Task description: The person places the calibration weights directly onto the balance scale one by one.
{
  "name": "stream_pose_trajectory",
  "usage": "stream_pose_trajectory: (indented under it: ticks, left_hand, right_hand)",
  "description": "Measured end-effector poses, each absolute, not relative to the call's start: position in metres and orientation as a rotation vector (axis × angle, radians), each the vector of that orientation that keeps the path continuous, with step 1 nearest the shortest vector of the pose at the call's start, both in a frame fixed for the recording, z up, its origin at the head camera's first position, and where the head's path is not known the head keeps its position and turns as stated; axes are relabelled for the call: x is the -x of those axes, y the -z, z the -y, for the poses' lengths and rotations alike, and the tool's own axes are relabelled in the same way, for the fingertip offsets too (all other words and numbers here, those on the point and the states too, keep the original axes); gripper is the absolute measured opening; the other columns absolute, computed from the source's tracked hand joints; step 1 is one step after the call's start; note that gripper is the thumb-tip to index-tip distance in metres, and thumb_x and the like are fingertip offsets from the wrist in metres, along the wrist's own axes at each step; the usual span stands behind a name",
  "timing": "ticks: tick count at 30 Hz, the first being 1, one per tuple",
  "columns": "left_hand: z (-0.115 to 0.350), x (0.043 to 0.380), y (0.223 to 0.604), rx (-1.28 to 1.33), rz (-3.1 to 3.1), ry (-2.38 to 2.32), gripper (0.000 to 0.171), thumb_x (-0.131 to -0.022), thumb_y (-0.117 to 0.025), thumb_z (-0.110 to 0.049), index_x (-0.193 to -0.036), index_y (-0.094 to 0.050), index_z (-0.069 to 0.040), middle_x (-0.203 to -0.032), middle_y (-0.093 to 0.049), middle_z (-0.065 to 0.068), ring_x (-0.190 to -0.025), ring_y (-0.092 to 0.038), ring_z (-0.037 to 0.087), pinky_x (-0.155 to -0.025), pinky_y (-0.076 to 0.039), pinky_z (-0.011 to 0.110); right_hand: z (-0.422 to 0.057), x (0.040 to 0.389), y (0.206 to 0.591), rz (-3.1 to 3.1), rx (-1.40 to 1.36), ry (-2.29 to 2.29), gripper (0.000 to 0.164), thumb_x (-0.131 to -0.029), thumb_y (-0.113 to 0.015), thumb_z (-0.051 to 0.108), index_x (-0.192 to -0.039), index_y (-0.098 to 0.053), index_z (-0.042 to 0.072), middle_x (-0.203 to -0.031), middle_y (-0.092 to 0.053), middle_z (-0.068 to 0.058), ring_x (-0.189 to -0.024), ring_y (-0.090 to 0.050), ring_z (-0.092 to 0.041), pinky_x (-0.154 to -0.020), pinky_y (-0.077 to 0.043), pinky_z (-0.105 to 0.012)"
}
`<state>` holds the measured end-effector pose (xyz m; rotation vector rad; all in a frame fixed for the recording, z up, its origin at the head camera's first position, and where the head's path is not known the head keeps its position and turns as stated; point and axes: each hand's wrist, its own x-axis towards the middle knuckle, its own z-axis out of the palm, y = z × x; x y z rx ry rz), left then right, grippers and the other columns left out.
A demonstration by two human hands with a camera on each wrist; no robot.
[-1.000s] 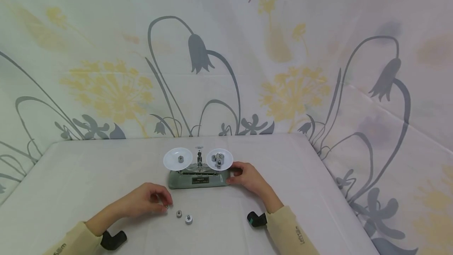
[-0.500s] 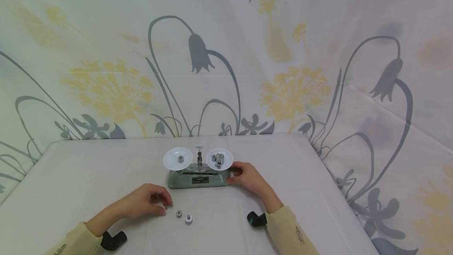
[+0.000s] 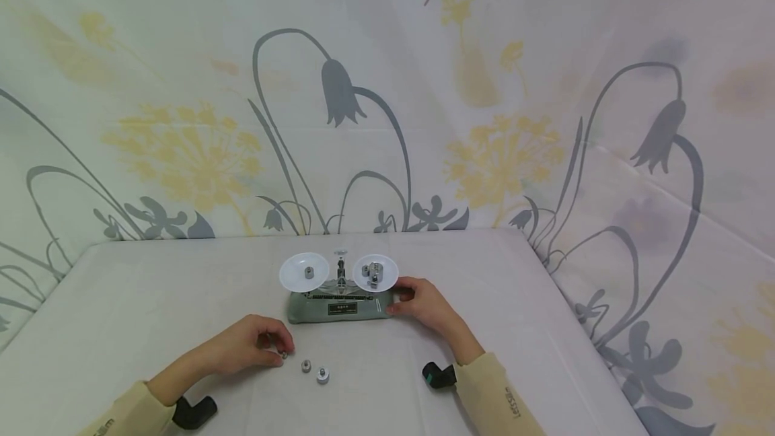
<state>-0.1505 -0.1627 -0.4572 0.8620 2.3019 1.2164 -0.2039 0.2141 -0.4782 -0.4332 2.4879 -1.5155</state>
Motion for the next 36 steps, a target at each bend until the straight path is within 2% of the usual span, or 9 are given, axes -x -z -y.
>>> stream_pose_trajectory:
  ticks: [36]
  left_hand:
    - [0.1628, 0.1513, 0.4586, -0.888, -2.371, -1.206, 0.013, -0.084, -0.080, -0.013, -0.093, -0.073, -0.020, -0.088, -0.066, -0.010, -0.080, -0.058, 0.008, -0.071, -0.049, 0.025]
  right_hand:
    - [-0.2141, 0.2045, 0.4790, -2.495, 0.407, 1.509, 0.056, -0.077, -0.085, 0.011, -0.127, -0.063, -0.002, -0.125, -0.064, -0.014, -0.104, -0.059, -0.024, -0.093, -0.048, -0.037]
